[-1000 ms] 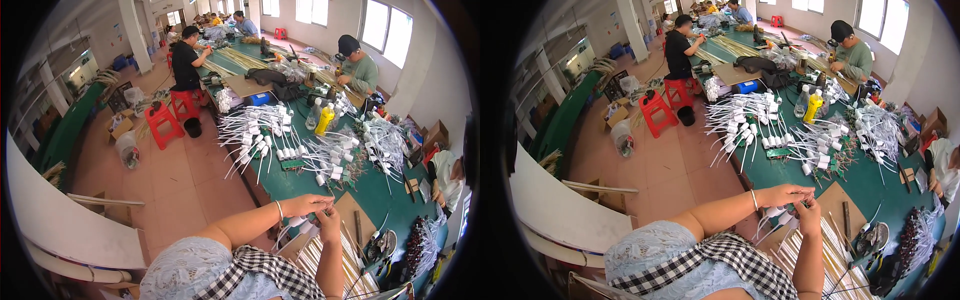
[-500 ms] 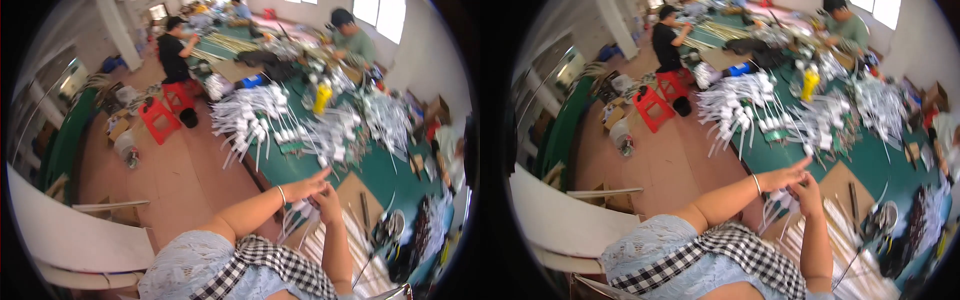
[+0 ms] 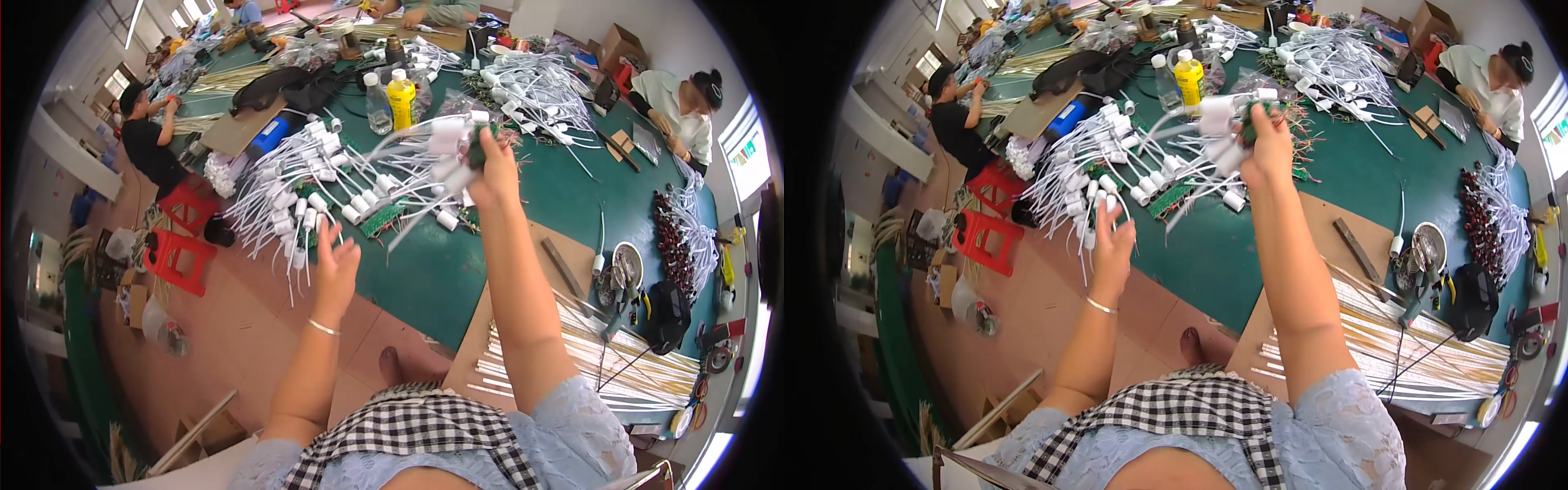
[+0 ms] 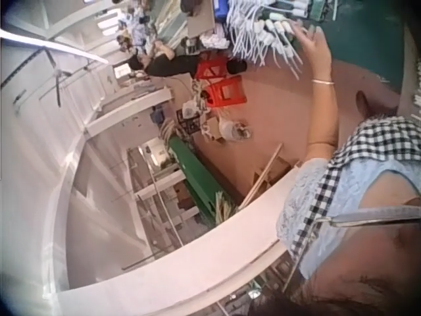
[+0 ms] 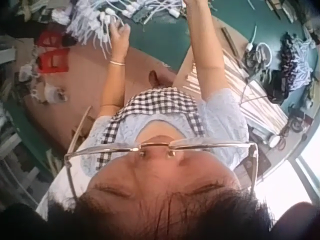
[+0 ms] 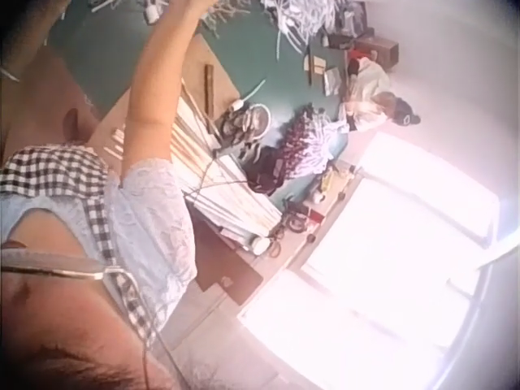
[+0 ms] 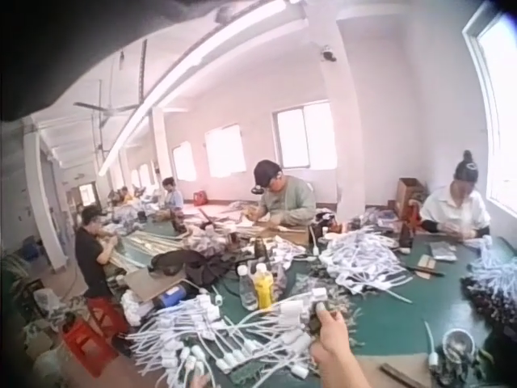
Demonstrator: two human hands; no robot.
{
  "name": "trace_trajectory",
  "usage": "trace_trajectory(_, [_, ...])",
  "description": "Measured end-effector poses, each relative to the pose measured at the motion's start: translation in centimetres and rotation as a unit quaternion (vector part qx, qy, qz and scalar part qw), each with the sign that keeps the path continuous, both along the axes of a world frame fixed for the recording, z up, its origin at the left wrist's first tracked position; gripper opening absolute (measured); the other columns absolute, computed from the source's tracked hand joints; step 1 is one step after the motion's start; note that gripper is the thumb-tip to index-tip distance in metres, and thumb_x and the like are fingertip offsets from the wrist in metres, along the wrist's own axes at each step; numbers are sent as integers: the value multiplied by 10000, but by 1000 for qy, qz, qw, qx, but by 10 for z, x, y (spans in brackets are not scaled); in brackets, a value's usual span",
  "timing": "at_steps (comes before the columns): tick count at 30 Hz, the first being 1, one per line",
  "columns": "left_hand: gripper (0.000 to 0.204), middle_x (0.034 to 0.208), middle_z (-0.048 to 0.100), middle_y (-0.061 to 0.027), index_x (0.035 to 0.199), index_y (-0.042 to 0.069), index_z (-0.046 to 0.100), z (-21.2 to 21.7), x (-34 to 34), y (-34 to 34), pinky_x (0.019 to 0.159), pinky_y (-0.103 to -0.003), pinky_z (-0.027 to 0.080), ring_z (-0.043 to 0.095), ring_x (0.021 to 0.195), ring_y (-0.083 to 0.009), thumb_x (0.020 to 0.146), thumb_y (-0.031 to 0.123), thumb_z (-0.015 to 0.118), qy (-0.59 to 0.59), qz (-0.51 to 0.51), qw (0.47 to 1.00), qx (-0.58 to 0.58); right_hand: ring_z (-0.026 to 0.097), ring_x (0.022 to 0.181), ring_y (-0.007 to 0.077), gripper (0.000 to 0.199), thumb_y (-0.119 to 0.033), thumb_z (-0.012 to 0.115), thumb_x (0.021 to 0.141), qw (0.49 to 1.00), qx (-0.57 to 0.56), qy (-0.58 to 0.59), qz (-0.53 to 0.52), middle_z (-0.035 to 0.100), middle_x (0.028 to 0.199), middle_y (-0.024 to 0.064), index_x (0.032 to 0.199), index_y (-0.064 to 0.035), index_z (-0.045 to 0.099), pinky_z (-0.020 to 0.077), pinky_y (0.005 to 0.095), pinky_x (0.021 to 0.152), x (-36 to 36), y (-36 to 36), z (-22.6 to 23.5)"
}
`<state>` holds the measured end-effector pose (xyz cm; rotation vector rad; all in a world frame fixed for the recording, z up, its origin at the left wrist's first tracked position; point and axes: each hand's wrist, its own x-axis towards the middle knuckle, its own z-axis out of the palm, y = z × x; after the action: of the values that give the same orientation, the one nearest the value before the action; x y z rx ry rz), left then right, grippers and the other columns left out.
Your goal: The person assembles LED light components onto circuit boards by hand, attaching LED strips, wires, and connectors.
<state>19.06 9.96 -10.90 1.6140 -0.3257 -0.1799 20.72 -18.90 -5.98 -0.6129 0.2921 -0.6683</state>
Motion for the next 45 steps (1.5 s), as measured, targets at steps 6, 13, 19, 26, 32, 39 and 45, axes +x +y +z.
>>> trace_trajectory(6, [781, 1418, 270, -223, 1426, 88, 193, -61, 6, -26, 1058, -427, 262, 308, 1297, -361, 788, 159, 639, -121, -40, 966, 223, 572, 632, 187, 134, -128, 556, 892, 965, 126, 134, -189, 599, 873, 61, 1018, -105, 516, 468, 343, 482, 81, -75, -57])
trace_trajectory(13, [874, 1477, 74, -213, 1433, 147, 194, -72, 77, -155, 1031, -605, 147, 87, 1326, -486, 753, 405, 678, -407, -51, 865, 287, 585, 891, 276, 225, -133, 542, 895, 972, 159, 129, -116, 562, 1064, 89, 1110, -121, 478, 486, 550, 677, 82, -75, -65])
trace_trajectory(19, [741, 1485, 162, -66, 1419, 219, 241, -64, 164, -212, 1036, -567, 213, 183, 1343, -360, 799, 320, 633, -540, -56, 736, 403, 585, 859, 271, 256, -160, 570, 878, 979, 124, 127, -104, 567, 1034, 105, 1087, -48, 475, 498, 502, 698, 70, -91, -68])
trace_trajectory(26, [795, 1496, 163, -59, 1442, 229, 164, -47, 187, -203, 1068, -517, 209, 179, 1354, -354, 808, 396, 614, -515, -181, 723, 424, 448, 1087, 264, 569, -118, 607, 821, 905, -132, 327, -236, 405, 1234, 189, 1293, 19, 319, 375, 473, 933, 32, -97, -48])
trace_trajectory(32, [713, 1432, 307, -113, 1414, 181, 259, -35, 185, -140, 1054, -440, 273, 295, 1306, -346, 809, 287, 621, -482, -194, 757, 397, 423, 1157, 282, 565, -69, 613, 754, 797, -467, 246, -293, 381, 1305, 171, 1267, -5, 384, 382, 373, 909, -22, 2, -74])
trace_trajectory(39, [324, 1000, 600, -111, 1109, 97, 593, -52, 142, -36, 836, -382, 431, 550, 943, -318, 785, 115, 601, -301, -221, 856, 357, 277, 1328, 270, 691, -326, 723, 660, 328, -903, 274, -35, 332, 1427, -17, 1295, -222, 469, 183, 485, 1087, -2, 24, -87])
trace_trajectory(45, [439, 1158, 539, -10, 1147, 142, 573, -58, 112, -18, 898, -399, 358, 463, 1076, -216, 719, 110, 664, -450, -232, 746, 432, 358, 1279, 252, 358, -144, 427, 858, 322, -890, 307, -100, 401, 1369, -17, 1191, -164, 558, 182, 487, 1081, 21, 9, -106])
